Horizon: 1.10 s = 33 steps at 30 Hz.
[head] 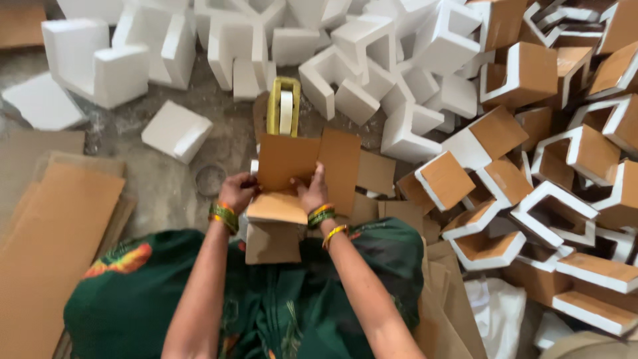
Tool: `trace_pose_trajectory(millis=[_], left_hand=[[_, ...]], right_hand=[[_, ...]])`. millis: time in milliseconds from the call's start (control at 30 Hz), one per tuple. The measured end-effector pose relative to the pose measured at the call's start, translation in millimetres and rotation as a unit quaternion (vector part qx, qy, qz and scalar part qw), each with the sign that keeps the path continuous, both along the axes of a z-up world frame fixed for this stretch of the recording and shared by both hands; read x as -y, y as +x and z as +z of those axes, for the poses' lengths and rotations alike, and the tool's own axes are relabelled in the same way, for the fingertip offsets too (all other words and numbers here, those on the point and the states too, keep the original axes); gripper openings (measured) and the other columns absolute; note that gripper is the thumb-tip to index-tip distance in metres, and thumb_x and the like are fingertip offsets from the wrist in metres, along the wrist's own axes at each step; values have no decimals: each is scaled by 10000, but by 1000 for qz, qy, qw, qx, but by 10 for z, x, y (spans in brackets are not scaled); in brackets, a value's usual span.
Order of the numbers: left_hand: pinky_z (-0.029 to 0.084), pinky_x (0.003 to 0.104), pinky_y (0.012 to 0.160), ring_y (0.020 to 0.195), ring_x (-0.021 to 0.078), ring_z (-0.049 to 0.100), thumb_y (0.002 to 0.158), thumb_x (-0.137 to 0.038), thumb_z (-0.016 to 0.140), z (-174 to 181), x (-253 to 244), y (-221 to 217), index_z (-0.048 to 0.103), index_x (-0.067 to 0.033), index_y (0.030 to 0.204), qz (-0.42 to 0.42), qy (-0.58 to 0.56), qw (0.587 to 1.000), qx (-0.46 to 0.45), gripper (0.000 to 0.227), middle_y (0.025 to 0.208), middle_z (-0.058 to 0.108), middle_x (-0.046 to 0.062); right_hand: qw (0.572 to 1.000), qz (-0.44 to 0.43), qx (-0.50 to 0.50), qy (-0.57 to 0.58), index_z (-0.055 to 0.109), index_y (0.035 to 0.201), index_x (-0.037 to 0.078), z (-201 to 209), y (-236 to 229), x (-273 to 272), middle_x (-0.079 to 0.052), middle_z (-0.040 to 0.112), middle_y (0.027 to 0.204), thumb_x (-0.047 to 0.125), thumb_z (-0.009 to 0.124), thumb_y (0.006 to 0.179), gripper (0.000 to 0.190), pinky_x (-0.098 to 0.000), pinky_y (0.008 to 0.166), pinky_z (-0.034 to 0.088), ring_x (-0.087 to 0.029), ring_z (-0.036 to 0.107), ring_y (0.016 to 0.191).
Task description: The person sits on the floor and assembles protective packaging by placing white foam inserts onto brown cardboard pieces. They use a yellow tape dispenser to secure the foam to the cardboard, repeating this process for multiple units.
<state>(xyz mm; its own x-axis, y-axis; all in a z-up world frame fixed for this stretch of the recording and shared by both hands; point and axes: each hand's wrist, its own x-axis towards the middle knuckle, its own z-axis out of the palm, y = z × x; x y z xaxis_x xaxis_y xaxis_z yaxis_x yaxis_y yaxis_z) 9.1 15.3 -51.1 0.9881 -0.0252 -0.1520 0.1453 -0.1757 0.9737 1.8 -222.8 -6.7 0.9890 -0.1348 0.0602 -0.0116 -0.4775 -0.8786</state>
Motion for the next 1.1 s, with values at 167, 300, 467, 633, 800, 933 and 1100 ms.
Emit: trace_pose_trajectory(millis=[167,300,467,633,800,933,1100], left_hand=[[578,315,738,752,187,734,791,-48,793,-374,-112,-3,806,-24,970,-111,139,982,-70,182,865,784,153],[568,308,693,760,140,697,779,-67,825,-353,-79,-31,786,-14,1017,-57,16,998,-3,247,878,795,123],[610,296,694,759,132,747,771,-34,751,-211,5,-77,806,-48,1016,3,8,1000,-22,252,885,808,92],[618,290,706,757,132,771,743,-58,774,-69,56,-197,819,-83,979,91,72,993,0,242,884,800,71],[588,387,716,732,255,743,738,-220,858,147,77,-106,847,-127,927,73,240,966,-57,211,837,774,117],[568,446,796,826,346,722,752,-329,911,207,70,-16,797,-57,889,66,357,929,-77,326,888,747,179],[525,487,782,929,426,644,548,-146,888,316,57,18,652,-25,1137,95,262,947,157,646,1021,682,223]], right_hand=[[984,103,-140,-38,638,1219,16,-249,165,216,-165,751,1135,92,883,727,556,-393,914,574,-304,718,1056],[967,187,-154,-83,648,1173,45,-640,333,185,-153,737,1123,166,846,724,505,-401,888,582,-318,708,1053],[938,236,-143,-209,656,1235,67,-668,361,71,-186,731,1168,340,873,773,579,-425,917,575,-346,707,1091],[989,54,-84,-107,501,1337,54,-356,264,56,-190,700,1187,362,983,562,964,-432,917,582,-342,696,1093],[990,33,-88,-107,400,1377,56,-320,377,1,-184,657,1223,279,1030,493,1108,-430,929,565,-331,668,1102],[982,21,-148,-113,354,1387,48,-248,383,-47,-189,643,1233,265,1026,502,1131,-418,933,569,-324,664,1113],[981,15,-170,-91,331,1390,28,-184,417,-93,-187,680,1212,272,1004,511,1134,-404,937,576,-300,687,1107]])
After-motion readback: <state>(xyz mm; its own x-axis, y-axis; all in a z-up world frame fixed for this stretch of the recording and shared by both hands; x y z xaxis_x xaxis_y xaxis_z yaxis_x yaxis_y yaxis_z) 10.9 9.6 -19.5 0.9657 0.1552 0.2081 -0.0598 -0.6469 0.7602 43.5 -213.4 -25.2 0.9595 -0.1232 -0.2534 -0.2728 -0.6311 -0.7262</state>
